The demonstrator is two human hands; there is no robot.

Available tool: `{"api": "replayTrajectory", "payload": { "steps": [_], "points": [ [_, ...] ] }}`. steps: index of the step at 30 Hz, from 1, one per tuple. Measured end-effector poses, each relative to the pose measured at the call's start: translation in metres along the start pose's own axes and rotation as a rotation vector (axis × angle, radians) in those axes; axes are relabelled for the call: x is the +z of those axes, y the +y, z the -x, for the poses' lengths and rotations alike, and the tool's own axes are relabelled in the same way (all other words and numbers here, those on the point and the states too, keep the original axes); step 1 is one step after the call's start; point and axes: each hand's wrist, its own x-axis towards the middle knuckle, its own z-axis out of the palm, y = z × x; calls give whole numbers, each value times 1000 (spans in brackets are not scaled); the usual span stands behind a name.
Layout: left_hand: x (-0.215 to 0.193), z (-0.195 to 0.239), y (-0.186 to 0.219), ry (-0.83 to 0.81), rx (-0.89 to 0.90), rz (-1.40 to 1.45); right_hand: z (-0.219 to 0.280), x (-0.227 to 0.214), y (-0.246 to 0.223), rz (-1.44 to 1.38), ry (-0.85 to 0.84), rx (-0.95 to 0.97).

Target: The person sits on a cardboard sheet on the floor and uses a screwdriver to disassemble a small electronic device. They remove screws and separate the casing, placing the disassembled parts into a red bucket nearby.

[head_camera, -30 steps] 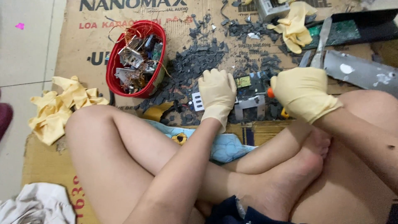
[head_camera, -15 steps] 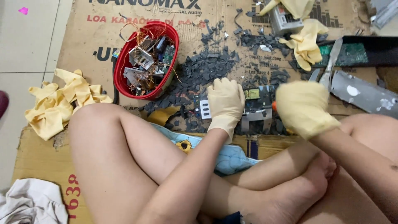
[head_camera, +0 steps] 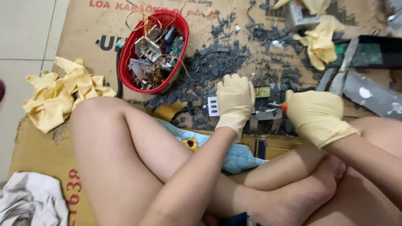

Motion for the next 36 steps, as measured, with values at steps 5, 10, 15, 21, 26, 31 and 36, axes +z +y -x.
{"api": "replayTrajectory", "payload": {
  "steps": [5, 10, 15, 21, 26, 31, 36],
  "points": [
    [1, -1, 2, -61, -1, -45, 3, -6, 5, 94, 105, -187],
    [4, -1, 1, -53, 3, -74, -13, 12, 17, -56, -114, -50],
    [-4, -1, 1, -22, 7, -14, -8, 62, 17, -141, -28, 95],
    [2, 1, 0, -19, 14, -67, -8, 68, 27, -137, 26, 72],
    [2, 0, 0, -73, -6, -72, 11, 32, 21, -70, 43, 59],
    [3, 0, 0, -70, -10, -89, 15, 21, 15, 6, 232, 29],
    [0, -2, 1, -135, -19, -84, 4, 6, 28, -10, 224, -36]
  ]
}}
